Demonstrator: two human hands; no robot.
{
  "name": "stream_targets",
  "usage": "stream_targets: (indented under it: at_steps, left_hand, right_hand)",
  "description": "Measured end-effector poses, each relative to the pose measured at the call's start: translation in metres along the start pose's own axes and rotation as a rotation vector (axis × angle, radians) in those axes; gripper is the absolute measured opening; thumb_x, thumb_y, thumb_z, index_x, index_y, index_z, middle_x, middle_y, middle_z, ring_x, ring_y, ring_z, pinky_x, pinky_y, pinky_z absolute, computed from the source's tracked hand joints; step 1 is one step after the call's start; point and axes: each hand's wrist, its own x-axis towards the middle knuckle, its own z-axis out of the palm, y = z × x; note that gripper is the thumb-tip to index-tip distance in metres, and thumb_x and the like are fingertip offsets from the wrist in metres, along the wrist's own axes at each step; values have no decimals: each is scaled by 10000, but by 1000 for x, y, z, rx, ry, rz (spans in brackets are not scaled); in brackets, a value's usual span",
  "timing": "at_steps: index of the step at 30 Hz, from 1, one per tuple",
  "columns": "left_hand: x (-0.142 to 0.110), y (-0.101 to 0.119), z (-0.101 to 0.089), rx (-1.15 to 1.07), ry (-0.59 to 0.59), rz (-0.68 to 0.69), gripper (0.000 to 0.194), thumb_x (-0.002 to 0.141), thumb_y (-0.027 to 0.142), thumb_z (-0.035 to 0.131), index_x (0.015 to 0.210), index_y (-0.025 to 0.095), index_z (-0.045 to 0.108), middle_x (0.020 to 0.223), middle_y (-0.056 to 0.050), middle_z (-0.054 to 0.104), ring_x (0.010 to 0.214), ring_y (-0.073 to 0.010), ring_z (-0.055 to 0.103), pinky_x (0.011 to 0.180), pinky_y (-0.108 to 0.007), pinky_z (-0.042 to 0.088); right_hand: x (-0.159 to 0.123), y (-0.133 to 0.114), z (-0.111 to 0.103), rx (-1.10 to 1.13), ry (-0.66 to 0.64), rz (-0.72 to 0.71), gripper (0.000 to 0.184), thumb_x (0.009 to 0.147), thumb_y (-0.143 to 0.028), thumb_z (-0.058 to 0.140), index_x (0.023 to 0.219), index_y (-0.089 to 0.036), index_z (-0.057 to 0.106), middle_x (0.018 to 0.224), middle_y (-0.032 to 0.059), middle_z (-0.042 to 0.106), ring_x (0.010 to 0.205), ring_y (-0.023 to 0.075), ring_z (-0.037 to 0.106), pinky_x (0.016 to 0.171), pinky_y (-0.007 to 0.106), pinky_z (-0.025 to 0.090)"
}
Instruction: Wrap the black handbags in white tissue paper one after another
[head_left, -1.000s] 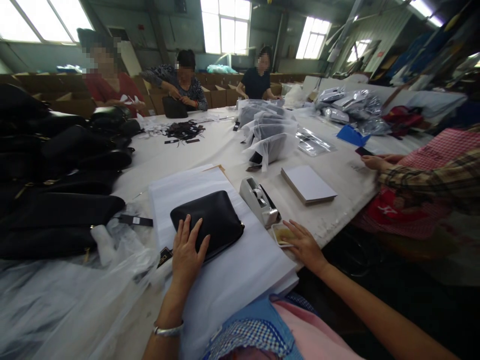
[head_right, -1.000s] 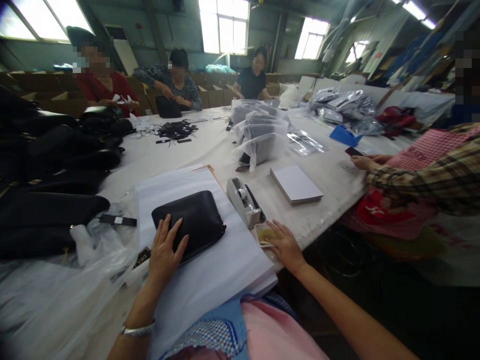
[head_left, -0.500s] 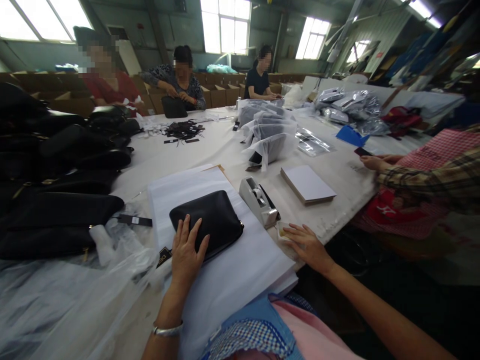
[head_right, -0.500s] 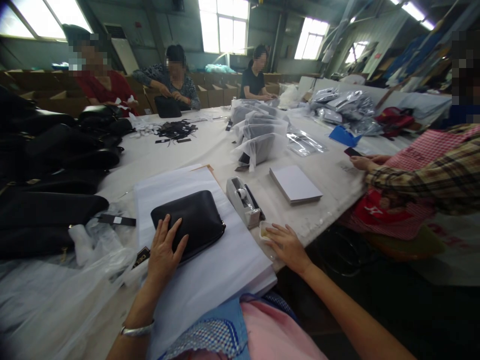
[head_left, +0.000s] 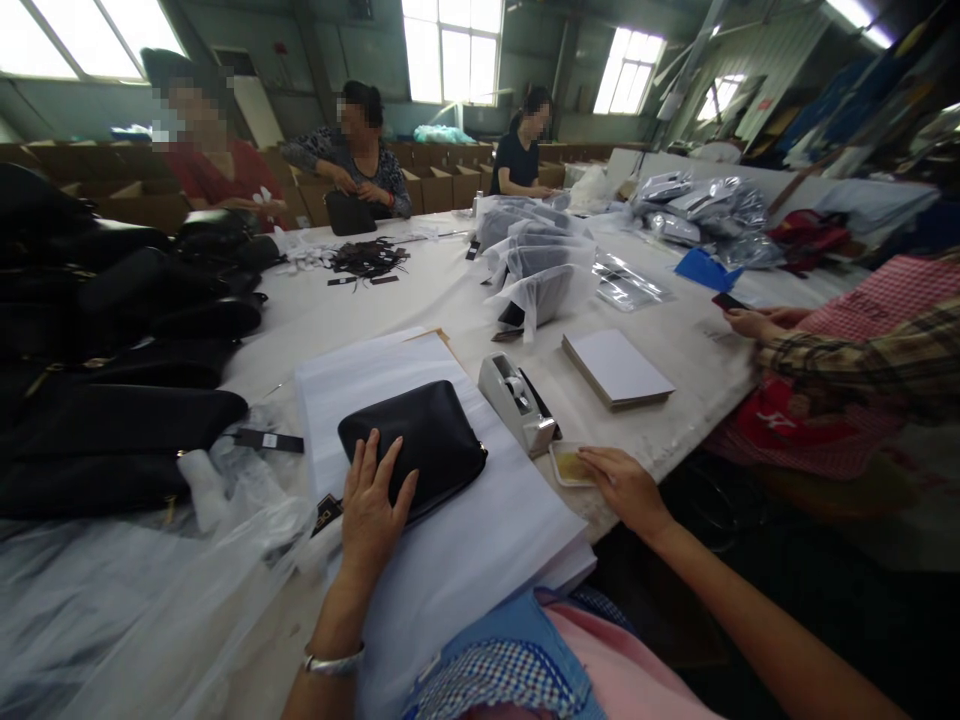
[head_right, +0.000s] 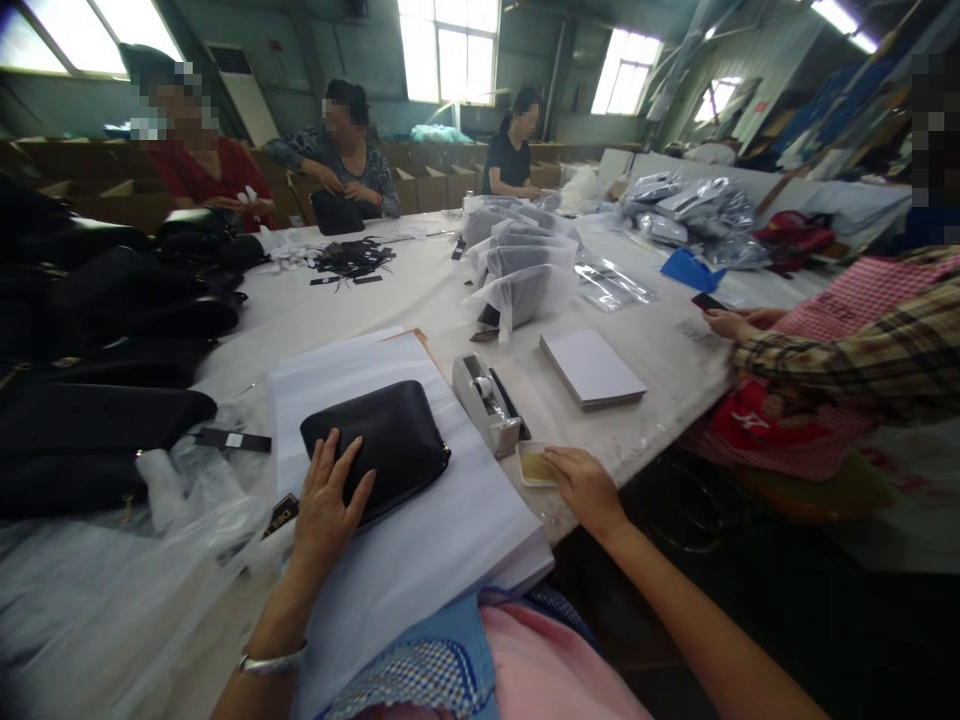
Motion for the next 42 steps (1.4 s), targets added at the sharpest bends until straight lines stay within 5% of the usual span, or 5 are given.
stream_targets:
  at_steps: [6,9,18,32,42]
  left_hand:
    - [0,1,-1,4,-3,-3,527,945,376,534,1453,302,415,1601,-63,274,1482,-315,196,1155,-550,294]
    - [0,2,-1,6,1,-4,524,946,374,533,1451,294,418,1600,-67,275,1482,-318,197,1153,-550,298]
    - [-1,0,0,9,5,-2,524,945,369,539,1449,290,421,1601,-67,271,1482,-315,196,1160,-542,290]
    - [-1,-1,1,34,-7,3,528,947,374,540,1450,259,424,1604,-80,260,1486,-305,185,1171,-523,283]
    - [-1,-1,1,30,-6,0,532,944,368,548,1451,265,423,1603,-78,264,1485,-312,188,1166,-533,291]
  right_hand:
    - [31,-6,-6,-315,-347,4,189,852,-208,637,1020,-249,713,1029,63,724,977,257,597,767,330,485]
    - [41,-11,-2,-364,-419,17,170,829,-198,673,991,-232,712,937,76,720,927,258,604,704,315,451]
    - [44,-11,0,-369,-418,-25,155,903,-199,572,816,-220,698,882,64,692,863,203,614,643,275,386]
    - [39,-13,5,-418,-247,-149,134,937,-174,537,905,-176,667,922,87,647,927,246,532,793,343,409]
    - [45,-10,-2,-403,-259,-195,115,903,-149,581,842,-186,670,905,82,624,901,225,547,745,307,457]
